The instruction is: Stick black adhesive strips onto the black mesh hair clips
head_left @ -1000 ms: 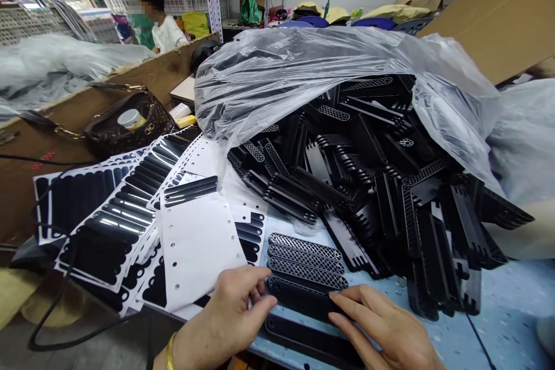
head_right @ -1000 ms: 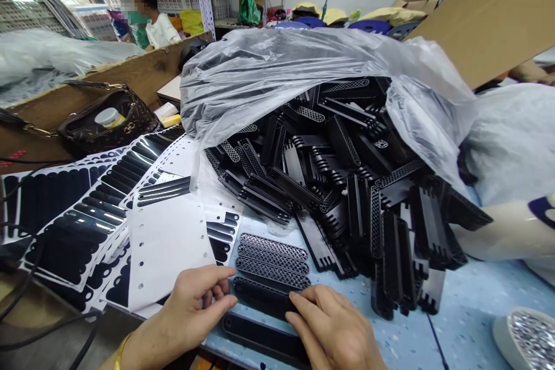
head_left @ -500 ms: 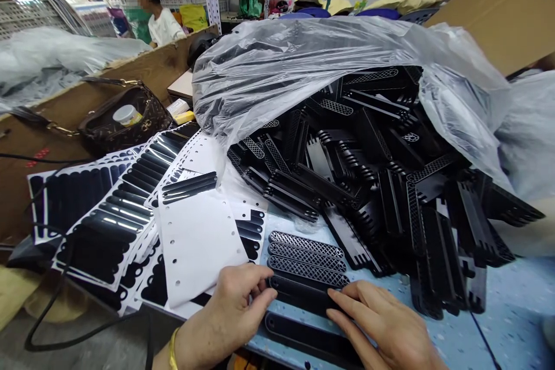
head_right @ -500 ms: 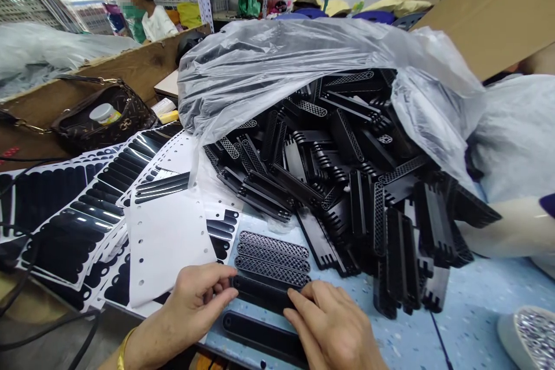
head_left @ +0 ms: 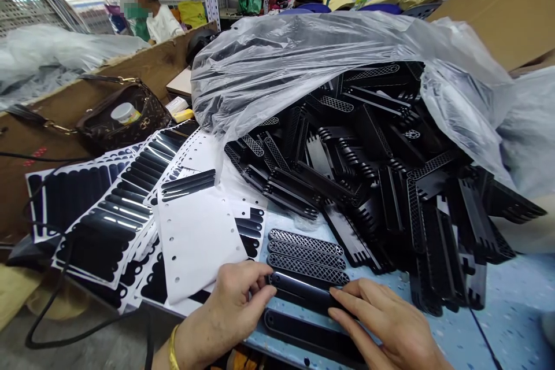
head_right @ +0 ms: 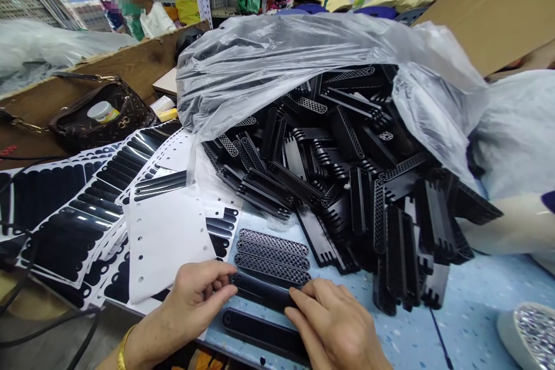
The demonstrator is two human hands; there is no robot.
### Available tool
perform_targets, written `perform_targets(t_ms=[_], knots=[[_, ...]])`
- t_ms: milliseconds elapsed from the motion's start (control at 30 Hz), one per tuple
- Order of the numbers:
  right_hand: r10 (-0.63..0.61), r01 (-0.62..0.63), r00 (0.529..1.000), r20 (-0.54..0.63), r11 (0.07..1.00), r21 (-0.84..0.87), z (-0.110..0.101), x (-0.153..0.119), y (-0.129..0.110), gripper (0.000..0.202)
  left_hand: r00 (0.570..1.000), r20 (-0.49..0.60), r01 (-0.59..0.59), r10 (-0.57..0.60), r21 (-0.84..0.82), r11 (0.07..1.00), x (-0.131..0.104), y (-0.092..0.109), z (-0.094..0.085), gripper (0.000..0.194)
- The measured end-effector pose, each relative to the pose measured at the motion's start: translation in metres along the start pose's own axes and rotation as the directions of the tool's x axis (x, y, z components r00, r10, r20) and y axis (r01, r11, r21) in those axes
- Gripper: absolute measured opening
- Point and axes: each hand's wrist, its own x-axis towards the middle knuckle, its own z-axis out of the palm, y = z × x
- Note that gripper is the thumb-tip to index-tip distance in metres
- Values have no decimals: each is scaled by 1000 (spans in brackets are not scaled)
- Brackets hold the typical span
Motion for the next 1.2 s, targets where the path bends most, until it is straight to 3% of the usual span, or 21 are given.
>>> perform_targets(t_ms=[800, 1200], knots=[[-54, 55, 999, 4, 995, -84, -2, 10, -9, 25, 999, -15, -39, 39, -15, 999, 0, 0, 0, 18], [-49, 49, 999, 6, 995, -83, -1, 10, -7, 22, 1000, -23, 5, -5, -34, 999, 2, 3, 0, 19]])
